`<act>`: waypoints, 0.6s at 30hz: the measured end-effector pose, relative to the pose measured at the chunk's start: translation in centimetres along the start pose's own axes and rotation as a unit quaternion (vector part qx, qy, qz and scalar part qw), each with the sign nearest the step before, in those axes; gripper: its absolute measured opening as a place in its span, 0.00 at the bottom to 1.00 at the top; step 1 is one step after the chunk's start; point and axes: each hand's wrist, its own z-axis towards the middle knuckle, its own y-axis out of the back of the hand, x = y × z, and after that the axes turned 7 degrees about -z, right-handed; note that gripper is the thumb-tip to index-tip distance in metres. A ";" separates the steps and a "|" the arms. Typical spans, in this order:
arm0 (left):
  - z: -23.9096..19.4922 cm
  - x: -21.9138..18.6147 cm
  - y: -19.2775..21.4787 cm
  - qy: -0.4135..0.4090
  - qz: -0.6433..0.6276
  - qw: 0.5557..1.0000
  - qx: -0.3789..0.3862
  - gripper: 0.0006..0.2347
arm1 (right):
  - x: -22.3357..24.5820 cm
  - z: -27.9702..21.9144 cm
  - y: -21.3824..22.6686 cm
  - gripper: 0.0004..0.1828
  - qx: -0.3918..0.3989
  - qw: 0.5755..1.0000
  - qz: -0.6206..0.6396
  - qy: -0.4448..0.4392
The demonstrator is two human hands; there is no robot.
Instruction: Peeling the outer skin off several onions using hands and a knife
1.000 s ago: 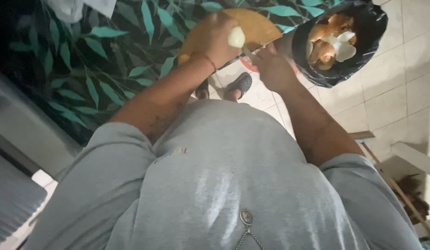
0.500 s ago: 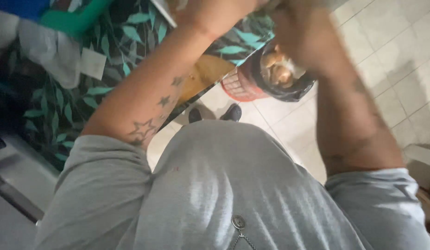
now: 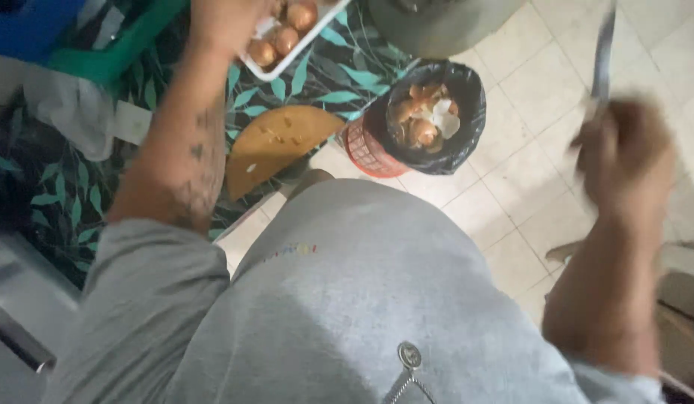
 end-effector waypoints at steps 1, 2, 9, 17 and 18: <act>-1.7 -0.2 0.5 0.000 0.002 1.000 -0.006 0.14 | -1.0 -1.3 -1.1 0.10 -0.003 1.000 0.001 0.005; -3.9 -0.2 0.8 0.032 -0.143 0.989 -0.015 0.09 | -2.1 -3.1 -2.2 0.10 0.021 0.996 0.073 -0.040; -6.3 4.7 1.7 -0.070 0.022 0.996 0.051 0.10 | -5.0 -8.7 -4.8 0.10 0.001 0.964 0.149 -0.220; 1.5 -3.7 0.6 -0.035 0.158 0.945 0.285 0.12 | -0.9 -8.5 -4.2 0.11 -0.041 0.994 0.018 -0.095; 2.6 -5.0 0.3 -0.140 0.228 0.908 0.323 0.20 | -0.6 -8.8 -4.3 0.11 -0.031 0.994 -0.010 -0.106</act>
